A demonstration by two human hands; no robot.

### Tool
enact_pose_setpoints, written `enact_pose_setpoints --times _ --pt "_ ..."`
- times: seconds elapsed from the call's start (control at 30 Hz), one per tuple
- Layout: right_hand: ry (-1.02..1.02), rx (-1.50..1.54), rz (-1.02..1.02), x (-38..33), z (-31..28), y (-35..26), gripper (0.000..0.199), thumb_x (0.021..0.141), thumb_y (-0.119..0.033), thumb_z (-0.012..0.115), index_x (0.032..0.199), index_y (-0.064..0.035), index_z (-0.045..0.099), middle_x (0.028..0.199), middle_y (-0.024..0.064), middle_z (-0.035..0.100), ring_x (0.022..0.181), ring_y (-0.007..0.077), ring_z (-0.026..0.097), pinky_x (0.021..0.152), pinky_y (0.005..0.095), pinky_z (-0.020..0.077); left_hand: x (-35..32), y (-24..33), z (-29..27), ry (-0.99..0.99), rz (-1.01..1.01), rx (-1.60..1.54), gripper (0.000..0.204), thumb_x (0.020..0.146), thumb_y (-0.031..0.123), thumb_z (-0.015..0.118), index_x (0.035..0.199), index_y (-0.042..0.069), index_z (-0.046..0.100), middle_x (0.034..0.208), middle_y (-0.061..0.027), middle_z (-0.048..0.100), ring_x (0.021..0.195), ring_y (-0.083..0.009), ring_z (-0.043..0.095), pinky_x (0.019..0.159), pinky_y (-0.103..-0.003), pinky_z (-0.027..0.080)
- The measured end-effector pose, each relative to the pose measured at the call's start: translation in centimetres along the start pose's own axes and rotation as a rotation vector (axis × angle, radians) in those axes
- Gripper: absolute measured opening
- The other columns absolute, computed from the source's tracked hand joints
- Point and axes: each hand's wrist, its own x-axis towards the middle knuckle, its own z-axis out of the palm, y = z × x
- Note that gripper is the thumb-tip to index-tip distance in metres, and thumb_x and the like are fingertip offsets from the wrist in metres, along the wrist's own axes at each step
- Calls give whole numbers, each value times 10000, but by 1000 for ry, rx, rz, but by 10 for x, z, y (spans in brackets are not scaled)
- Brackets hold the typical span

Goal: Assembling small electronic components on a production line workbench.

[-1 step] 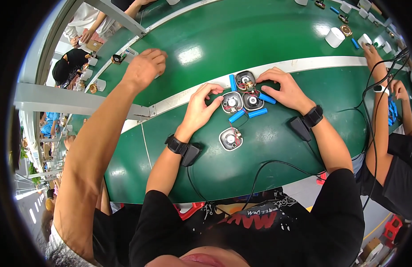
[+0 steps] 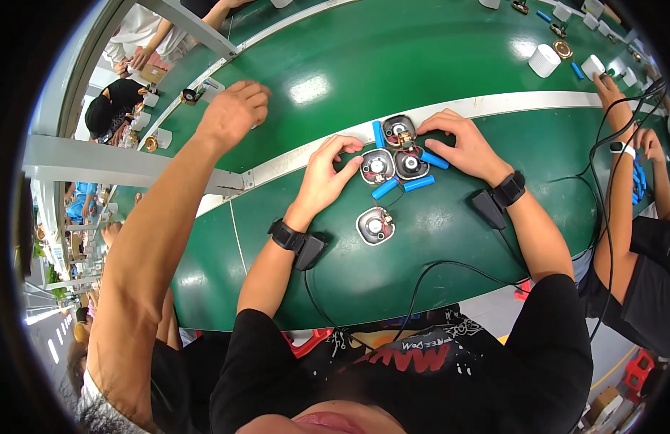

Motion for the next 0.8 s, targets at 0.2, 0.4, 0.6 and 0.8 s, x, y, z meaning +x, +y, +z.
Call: enact_pose_setpoints --times 0.2,0.4,0.6,0.8 --pt "17 -9 -44 1 1 1 196 804 -43 646 992 10 662 948 103 657 934 233 587 848 342 462 0 -2 1 -12 -39 -18 226 851 90 669 1066 45 618 1020 -58 647 946 -170 619 770 -294 451" --pt "-7 -2 13 -1 1 0 154 817 -62 652 952 9 666 845 96 619 835 214 575 789 331 461 -1 -3 2 8 7 14 227 847 129 674 1046 39 613 974 -86 632 928 -216 631 725 -326 493" --pt "3 -35 -19 1 3 2 142 832 -90 664 943 0 671 820 92 610 801 211 582 763 333 470 -2 -4 0 -20 -16 9 237 847 103 674 1070 47 617 1022 -72 632 940 -177 613 761 -292 463" --pt "-35 -44 10 -1 -2 -4 139 788 -58 675 914 -1 661 816 78 606 800 206 558 740 334 448 10 -13 -34 547 213 469 325 773 80 680 1081 28 589 1120 -135 572 1096 -318 507 941 -433 408"
